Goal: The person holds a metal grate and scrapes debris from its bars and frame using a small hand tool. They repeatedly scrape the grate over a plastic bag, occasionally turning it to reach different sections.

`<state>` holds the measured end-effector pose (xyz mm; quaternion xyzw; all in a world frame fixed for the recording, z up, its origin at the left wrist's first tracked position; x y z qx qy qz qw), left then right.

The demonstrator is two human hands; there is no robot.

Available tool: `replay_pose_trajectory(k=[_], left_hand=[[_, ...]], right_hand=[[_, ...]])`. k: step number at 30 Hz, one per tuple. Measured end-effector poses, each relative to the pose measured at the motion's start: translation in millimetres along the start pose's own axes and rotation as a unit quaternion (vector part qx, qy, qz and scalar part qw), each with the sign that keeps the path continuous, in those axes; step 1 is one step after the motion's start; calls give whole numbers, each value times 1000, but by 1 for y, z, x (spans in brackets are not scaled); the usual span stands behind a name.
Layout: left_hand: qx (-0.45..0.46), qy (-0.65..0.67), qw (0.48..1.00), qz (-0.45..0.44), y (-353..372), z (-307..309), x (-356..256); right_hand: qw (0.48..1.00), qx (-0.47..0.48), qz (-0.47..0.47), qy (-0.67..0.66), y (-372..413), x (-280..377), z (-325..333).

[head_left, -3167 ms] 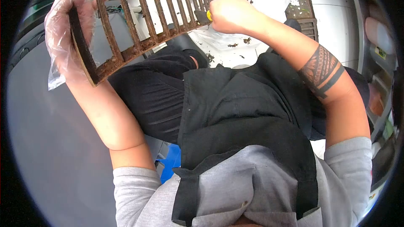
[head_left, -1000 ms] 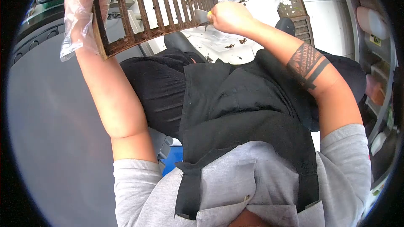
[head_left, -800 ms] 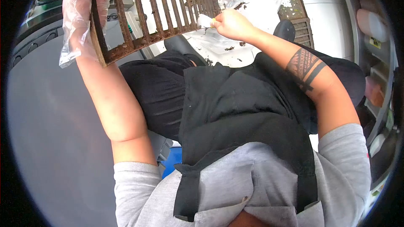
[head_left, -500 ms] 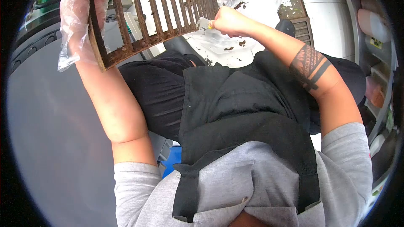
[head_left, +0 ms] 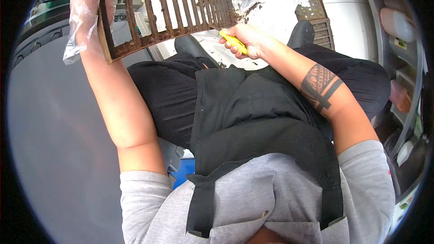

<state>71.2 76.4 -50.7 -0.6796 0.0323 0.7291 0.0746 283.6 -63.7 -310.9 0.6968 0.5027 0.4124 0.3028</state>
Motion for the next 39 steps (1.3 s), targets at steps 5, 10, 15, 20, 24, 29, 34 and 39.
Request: replay_pose_trajectory(k=[5,10,15,20,24,29,34,39], left_hand=[[-72,-6,995,64,-5,30,17],[-50,0,997,60,-8,40,24],[-30,213,969,121,20,20,12],[49,-61,994,-72,1,12,10],[-41,-5,993,114,-21,5,8],[-59,22,997,-53,12,-4,11],[-60,-93,986,-128,18,-5,5],[-103,-94,981,-137,19,-3,6]], right_hand=[[911,-88,256,312,-7,16,29],[642,-87,501,573,-18,50,36],[483,0,529,698,-19,93,25],[336,101,601,718,-2,133,-2],[250,214,609,722,-13,141,-14],[238,242,638,691,-13,144,-33],[239,247,560,754,-17,150,-52],[230,274,551,754,-10,153,-60]])
Point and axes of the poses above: each hand's wrist, its own y-axis away from the middle knuckle, its own z-axis out of the back of the hand, x = y × z, the point moved 4 cm from there along -y, towards the middle knuckle, and after that the axes turned 8 degrees about z, right-handed, at the moved point
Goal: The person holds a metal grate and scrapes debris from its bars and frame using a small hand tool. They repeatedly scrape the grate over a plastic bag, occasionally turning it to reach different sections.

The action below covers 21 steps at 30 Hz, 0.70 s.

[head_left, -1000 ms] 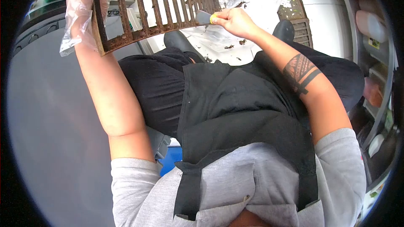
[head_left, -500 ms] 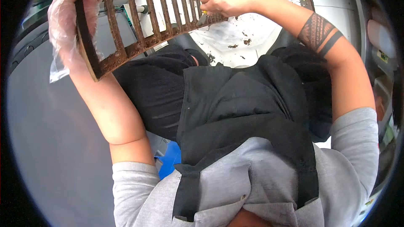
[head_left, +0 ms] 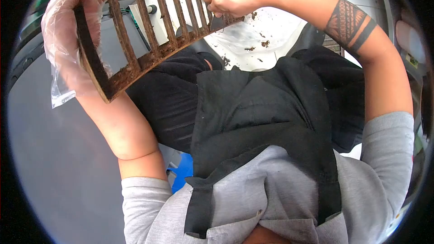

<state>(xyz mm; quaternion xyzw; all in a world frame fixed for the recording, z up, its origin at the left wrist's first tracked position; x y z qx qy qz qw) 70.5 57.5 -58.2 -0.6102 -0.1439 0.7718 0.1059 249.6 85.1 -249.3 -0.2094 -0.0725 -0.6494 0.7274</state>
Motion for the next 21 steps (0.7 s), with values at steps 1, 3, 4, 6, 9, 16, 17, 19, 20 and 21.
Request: replay_pose_trajectory(k=[1,3,4,6,9,16,17,19,20,21], left_hand=[[-14,4,999,40,-4,13,7],[-29,7,997,77,-8,100,48],[54,279,949,139,8,117,68],[136,524,819,187,0,112,65],[-30,85,976,198,-14,-3,-7],[16,-29,972,233,-32,28,13],[17,-27,972,232,-31,33,19],[-4,-28,974,226,-25,34,19],[-4,-26,974,226,-25,37,24],[7,-2,975,221,-27,40,25]], right_hand=[[999,-21,29,28,0,3,6],[996,-43,59,59,3,8,10],[994,-36,82,63,9,12,8],[990,-44,107,74,27,25,10],[996,-31,-16,83,49,29,16],[925,-30,-378,-8,22,35,4],[906,-5,-422,-35,22,34,-4],[900,-20,-435,-25,17,49,-5],[912,-68,-404,2,15,55,-12],[921,-116,-371,29,11,62,-11]])
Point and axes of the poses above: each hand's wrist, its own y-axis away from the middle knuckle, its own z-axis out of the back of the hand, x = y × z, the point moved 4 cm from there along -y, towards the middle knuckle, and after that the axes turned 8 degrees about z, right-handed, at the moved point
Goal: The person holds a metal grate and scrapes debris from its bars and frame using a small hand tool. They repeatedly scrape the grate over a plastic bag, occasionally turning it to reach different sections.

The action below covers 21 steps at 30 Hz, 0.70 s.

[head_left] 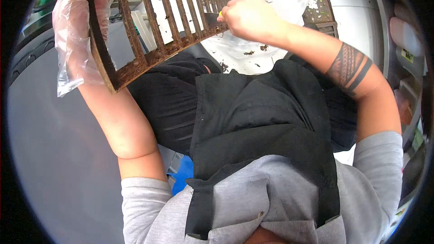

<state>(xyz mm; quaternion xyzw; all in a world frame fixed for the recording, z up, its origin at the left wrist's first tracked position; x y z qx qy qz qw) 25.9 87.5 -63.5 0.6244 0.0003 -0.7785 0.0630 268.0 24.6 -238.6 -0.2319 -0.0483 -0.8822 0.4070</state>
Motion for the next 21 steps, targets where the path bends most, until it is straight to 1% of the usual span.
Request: replay_pose_trajectory(k=[2,4,5,7,8,10,11,12,14,15,17,18,20,21], left_hand=[[16,17,1000,-7,1,0,-1],[-38,-82,995,39,10,-9,-12],[-35,-84,995,37,7,-8,-13],[-80,-107,982,131,-1,5,-5],[-79,-107,983,130,-3,7,-4],[-68,-89,989,98,-2,3,-4],[-48,-54,993,90,-1,-3,-5],[-49,-54,994,86,-2,-1,-3],[-20,-40,996,82,-7,6,2],[-16,-41,996,77,-7,4,1],[-8,-17,999,49,-6,-2,-2],[-4,-6,999,37,-5,-5,-2],[3,8,1000,28,-6,-6,2],[10,21,1000,18,-7,-7,1]], right_hand=[[1000,-5,-6,11,5,6,-4],[997,54,-29,45,7,8,-7],[997,51,-32,44,12,11,-4],[995,78,-66,0,20,15,0],[995,77,-67,-1,21,15,0],[990,64,-123,-27,29,14,-6],[992,25,-113,-50,30,11,-9],[992,22,-111,-48,30,4,-12],[969,89,-191,-126,30,-13,-23],[969,85,-194,-125,31,-18,-27],[917,68,-249,-304,40,-30,-45],[917,66,-250,-303,43,-32,-51],[907,-4,-230,-354,46,-32,-63],[906,-6,-230,-357,46,-32,-68]])
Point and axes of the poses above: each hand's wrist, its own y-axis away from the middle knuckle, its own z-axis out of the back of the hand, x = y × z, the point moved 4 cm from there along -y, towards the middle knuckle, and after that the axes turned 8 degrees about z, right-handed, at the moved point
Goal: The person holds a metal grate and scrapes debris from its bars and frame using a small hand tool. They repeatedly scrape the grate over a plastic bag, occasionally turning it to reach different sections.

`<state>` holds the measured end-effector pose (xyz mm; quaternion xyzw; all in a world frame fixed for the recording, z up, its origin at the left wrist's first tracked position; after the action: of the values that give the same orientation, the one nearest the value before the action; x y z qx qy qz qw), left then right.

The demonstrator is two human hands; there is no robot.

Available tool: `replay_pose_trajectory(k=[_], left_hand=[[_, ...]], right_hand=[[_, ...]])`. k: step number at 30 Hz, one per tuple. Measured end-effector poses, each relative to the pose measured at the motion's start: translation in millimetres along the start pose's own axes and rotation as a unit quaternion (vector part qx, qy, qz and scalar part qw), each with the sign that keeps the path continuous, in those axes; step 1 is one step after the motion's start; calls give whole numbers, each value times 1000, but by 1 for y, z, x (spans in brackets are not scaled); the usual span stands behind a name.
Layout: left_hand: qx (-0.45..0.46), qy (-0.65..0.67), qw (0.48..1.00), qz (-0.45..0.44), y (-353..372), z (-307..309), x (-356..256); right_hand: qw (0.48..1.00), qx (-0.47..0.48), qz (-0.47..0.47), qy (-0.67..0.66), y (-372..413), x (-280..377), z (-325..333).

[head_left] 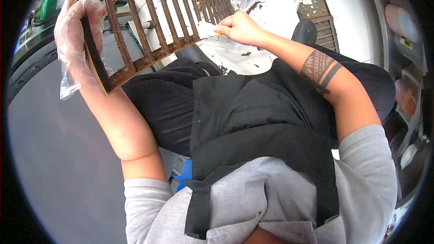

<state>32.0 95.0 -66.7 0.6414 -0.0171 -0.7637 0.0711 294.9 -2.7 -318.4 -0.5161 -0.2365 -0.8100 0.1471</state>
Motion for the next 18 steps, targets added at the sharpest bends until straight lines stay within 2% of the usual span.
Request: replay_pose_trajectory(k=[3,5,9,11,13,15,17,18], left_hand=[[23,16,1000,-5,0,-5,-5],[41,22,999,1,3,-11,-10],[49,53,997,3,7,-17,-16],[46,56,997,-3,8,-14,-14],[55,66,996,-11,5,-11,-11],[35,39,999,-2,5,-11,-9],[15,13,1000,10,-3,2,0],[75,31,996,-21,-13,17,11]], right_hand=[[999,-27,27,-37,-5,-8,-3],[981,71,-78,-161,-6,-19,-10],[962,101,-91,-237,0,-12,-1],[924,79,-132,-351,3,-14,6],[930,67,-131,-336,3,-10,13],[972,40,-126,-196,3,-7,22],[977,62,-101,-176,7,2,25],[983,54,-85,-153,15,21,30]])
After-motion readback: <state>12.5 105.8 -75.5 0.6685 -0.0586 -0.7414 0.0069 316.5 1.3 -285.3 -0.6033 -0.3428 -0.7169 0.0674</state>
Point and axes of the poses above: each hand's wrist, its own y-axis away from the middle knuckle, its own z-axis out of the back of the hand, x = y × z, the point moved 4 cm from there along -y, towards the middle knuckle, and after that the axes turned 8 degrees about z, right-handed, at the moved point
